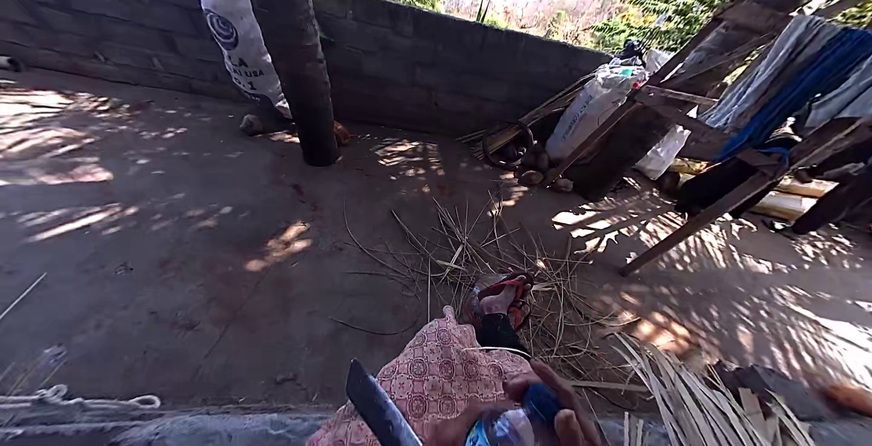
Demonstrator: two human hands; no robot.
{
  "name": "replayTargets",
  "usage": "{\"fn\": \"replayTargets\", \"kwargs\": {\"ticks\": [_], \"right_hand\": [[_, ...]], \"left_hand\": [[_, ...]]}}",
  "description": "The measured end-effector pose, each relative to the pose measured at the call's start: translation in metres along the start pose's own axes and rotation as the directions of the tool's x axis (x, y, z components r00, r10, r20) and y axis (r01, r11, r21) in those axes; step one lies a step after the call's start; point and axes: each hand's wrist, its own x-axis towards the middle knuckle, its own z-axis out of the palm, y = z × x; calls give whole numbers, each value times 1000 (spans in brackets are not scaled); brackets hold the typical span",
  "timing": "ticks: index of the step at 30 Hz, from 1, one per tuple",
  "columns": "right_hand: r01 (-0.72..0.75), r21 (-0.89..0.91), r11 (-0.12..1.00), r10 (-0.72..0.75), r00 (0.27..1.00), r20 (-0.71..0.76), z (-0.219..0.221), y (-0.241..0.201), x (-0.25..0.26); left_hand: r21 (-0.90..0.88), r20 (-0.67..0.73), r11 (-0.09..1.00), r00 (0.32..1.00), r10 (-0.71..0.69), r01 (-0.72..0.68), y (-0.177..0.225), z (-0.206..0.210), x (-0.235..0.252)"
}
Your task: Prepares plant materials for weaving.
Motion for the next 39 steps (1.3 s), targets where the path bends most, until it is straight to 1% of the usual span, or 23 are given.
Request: {"fn": "replayTargets", "kwargs": {"ticks": [2, 4, 6, 7, 8, 9, 11, 13, 14, 15, 18, 19, 22, 24, 26, 29, 30, 32, 34, 35, 37, 38, 39], "right_hand": [[-38, 49, 998, 38, 999, -4, 7, 3, 8], [-120, 16, 993, 120, 992, -27, -3, 32, 9], [-320, -125, 939, 314, 947, -61, -20, 74, -4], [-432, -146, 890, 422, 902, -96, -26, 93, -12], [-522, -126, 844, 508, 852, -131, -30, 110, -19], [-575, -92, 813, 558, 814, -158, -35, 123, -25], [-601, -43, 798, 585, 790, -185, -38, 130, -29], [-615, -74, 785, 593, 780, -200, -35, 129, -26], [-616, -111, 780, 588, 782, -205, -34, 129, -25], [-616, -146, 774, 585, 785, -203, -32, 129, -25], [-597, -257, 760, 576, 802, -157, -32, 134, -26], [-585, -288, 758, 568, 810, -149, -30, 134, -27], [-574, -311, 757, 556, 817, -153, -27, 130, -29], [-577, -288, 765, 558, 816, -152, -27, 131, -29], [-587, -272, 762, 565, 809, -162, -27, 129, -29], [-578, -291, 762, 553, 815, -171, -26, 129, -29], [-576, -296, 762, 551, 817, -171, -26, 130, -29], [-581, -291, 760, 560, 813, -160, -24, 131, -28], [-576, -286, 765, 560, 816, -145, -27, 133, -28], [-569, -282, 772, 554, 821, -140, -28, 134, -28], [-558, -275, 783, 544, 828, -134, -30, 135, -28], [-555, -271, 786, 542, 830, -130, -31, 134, -28], [-550, -270, 791, 538, 834, -122, -30, 134, -28]], "left_hand": [[102, -102, 978, 976, 194, -184, 3, -13, -5], [251, -257, 931, 909, 329, -266, 11, -35, -23], [411, -443, 892, 814, 377, -190, 17, -60, -54], [443, -537, 888, 756, 374, -125, 20, -71, -73], [432, -628, 900, 694, 351, -64, 22, -81, -94], [436, -704, 900, 625, 338, 5, 23, -90, -116], [499, -803, 844, 472, 364, 198, 19, -104, -166], [501, -859, 758, 349, 375, 418, 15, -113, -218], [473, -881, 736, 276, 384, 485, 10, -118, -243], [438, -896, 736, 190, 400, 516, 4, -125, -266], [369, -860, 786, -139, 491, 496, -11, -149, -319], [362, -831, 795, -218, 512, 488, -14, -158, -332], [359, -744, 794, -364, 561, 491, -26, -179, -359], [340, -720, 798, -408, 561, 497, -35, -188, -365], [314, -724, 802, -418, 548, 507, -54, -188, -368], [290, -730, 837, -458, 507, 465, -72, -187, -375], [273, -738, 847, -465, 489, 456, -72, -185, -377], [230, -770, 856, -451, 451, 464, -69, -179, -381], [144, -820, 871, -435, 371, 470, -65, -169, -382], [83, -842, 879, -439, 314, 470, -64, -163, -382], [-80, -856, 877, -483, 184, 475, -64, -145, -380], [-178, -858, 853, -501, 110, 491, -62, -132, -377], [-245, -869, 820, -493, 51, 517, -57, -118, -369]]}}
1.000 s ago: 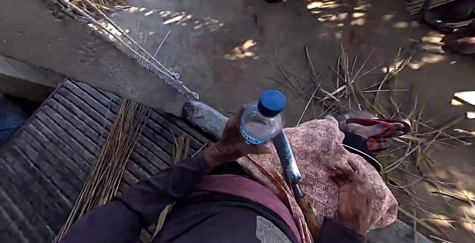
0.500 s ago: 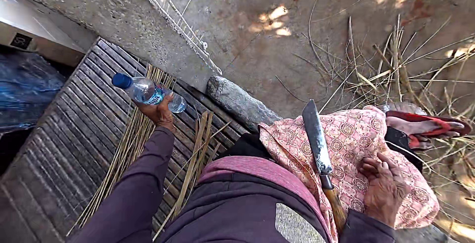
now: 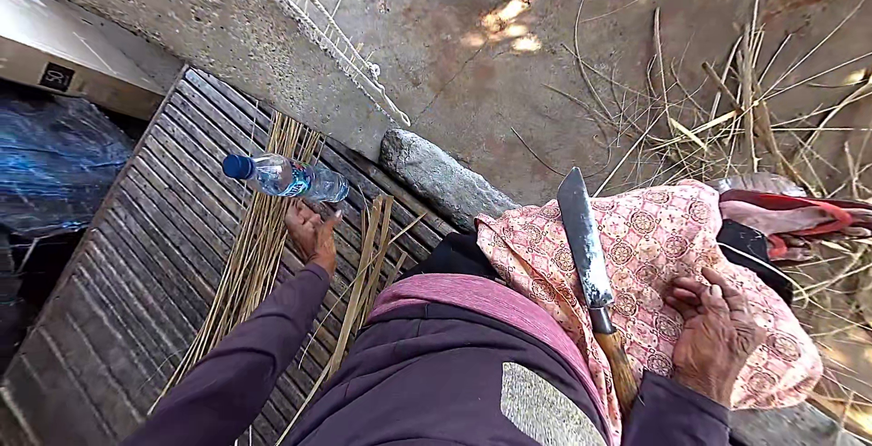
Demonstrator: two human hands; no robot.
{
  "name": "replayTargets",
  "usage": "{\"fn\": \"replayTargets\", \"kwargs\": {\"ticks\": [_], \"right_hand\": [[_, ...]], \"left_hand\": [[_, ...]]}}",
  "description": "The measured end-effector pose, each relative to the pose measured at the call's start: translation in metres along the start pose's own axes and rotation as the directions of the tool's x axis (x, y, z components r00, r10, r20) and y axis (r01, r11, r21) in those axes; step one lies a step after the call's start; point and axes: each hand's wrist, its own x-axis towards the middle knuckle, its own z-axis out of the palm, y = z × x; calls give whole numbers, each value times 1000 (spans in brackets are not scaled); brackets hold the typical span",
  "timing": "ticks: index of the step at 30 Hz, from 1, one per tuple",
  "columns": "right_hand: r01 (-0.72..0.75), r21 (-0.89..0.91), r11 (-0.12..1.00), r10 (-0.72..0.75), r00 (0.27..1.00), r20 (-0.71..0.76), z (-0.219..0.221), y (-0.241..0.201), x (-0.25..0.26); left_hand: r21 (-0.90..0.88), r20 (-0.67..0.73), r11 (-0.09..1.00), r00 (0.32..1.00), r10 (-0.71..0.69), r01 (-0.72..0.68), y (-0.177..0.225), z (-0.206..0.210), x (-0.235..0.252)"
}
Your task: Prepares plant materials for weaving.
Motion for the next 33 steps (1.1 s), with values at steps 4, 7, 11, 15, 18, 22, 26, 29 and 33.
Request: {"fn": "replayTargets", "kwargs": {"ticks": [4, 7, 11, 15, 18, 22, 26, 29, 33], "right_hand": [[-48, -13, 999, 48, 999, -2, 15, -5, -4], [-113, -70, 991, 110, 993, -51, 32, -28, -16], [15, -49, 999, -17, 999, -47, 28, -35, -58], [192, -121, 974, -217, 946, -240, 1, -30, -97], [155, -203, 967, -233, 861, -451, -33, -15, -146], [-112, -334, 936, -188, 643, -743, -73, 16, -210], [-499, -404, 767, -206, 404, -891, -108, 41, -251], [-677, -434, 595, -154, 434, -888, -128, 58, -263], [-714, -451, 537, 65, 567, -821, -118, 88, -261]], "left_hand": [[50, 368, 965, 903, 223, -259, 31, -9, -66], [-316, 591, 762, 511, 624, -566, 66, 33, -79], [-652, 663, 525, -76, 744, -547, 131, 114, -110], [-804, 589, 292, -627, 509, -518, 167, 173, -173], [-859, 509, 77, -831, 223, -506, 167, 189, -217], [-888, 458, -13, -888, 23, -459, 167, 197, -235], [-888, 459, -3, -885, -74, -460, 171, 197, -246], [-880, 469, 21, -874, -125, -475, 171, 199, -252], [-864, 474, 59, -848, -238, -500, 183, 197, -266]]}}
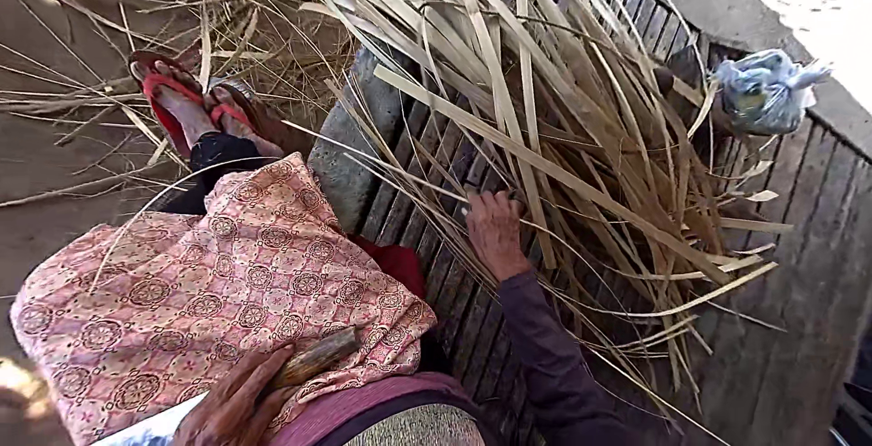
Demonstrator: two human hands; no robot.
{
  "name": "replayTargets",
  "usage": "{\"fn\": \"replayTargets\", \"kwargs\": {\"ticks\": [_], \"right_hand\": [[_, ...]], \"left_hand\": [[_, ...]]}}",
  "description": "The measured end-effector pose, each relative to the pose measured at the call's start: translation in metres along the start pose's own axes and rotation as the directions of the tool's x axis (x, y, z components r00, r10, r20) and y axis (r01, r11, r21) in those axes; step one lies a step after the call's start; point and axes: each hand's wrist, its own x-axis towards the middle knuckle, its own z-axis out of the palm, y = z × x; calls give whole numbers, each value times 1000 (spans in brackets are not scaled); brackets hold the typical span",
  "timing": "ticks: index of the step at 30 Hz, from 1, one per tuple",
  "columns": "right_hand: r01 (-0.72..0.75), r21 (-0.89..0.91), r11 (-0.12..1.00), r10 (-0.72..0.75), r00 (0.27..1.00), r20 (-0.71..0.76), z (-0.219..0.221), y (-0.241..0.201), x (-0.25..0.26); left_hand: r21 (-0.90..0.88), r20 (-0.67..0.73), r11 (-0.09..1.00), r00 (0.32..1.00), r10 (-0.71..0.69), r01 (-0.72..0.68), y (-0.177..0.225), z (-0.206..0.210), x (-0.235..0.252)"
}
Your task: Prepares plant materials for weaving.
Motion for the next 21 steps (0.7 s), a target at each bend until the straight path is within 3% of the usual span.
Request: {"fn": "replayTargets", "kwargs": {"ticks": [5, 10, 13, 17, 21], "right_hand": [[-8, 219, 976, -24, 990, 142, 34, -20, -59], [-2, 351, 937, -75, 976, 206, 29, -32, -85], [33, 348, 937, -25, 999, -27, 3, -16, -65], [-53, 186, 981, 109, 946, -305, -53, 23, -30], [-167, -21, 986, 155, 945, -287, -73, 64, -16]], "left_hand": [[-48, 101, 998, 994, -39, 44, 28, -19, 15], [-22, 171, 999, 985, -28, 32, 38, -28, 40], [-46, 251, 997, 967, -54, 68, 42, -34, 49], [-29, 202, 999, 979, -15, 22, 36, -28, 49], [-51, 162, 999, 987, -6, 15, 30, -25, 42]]}}
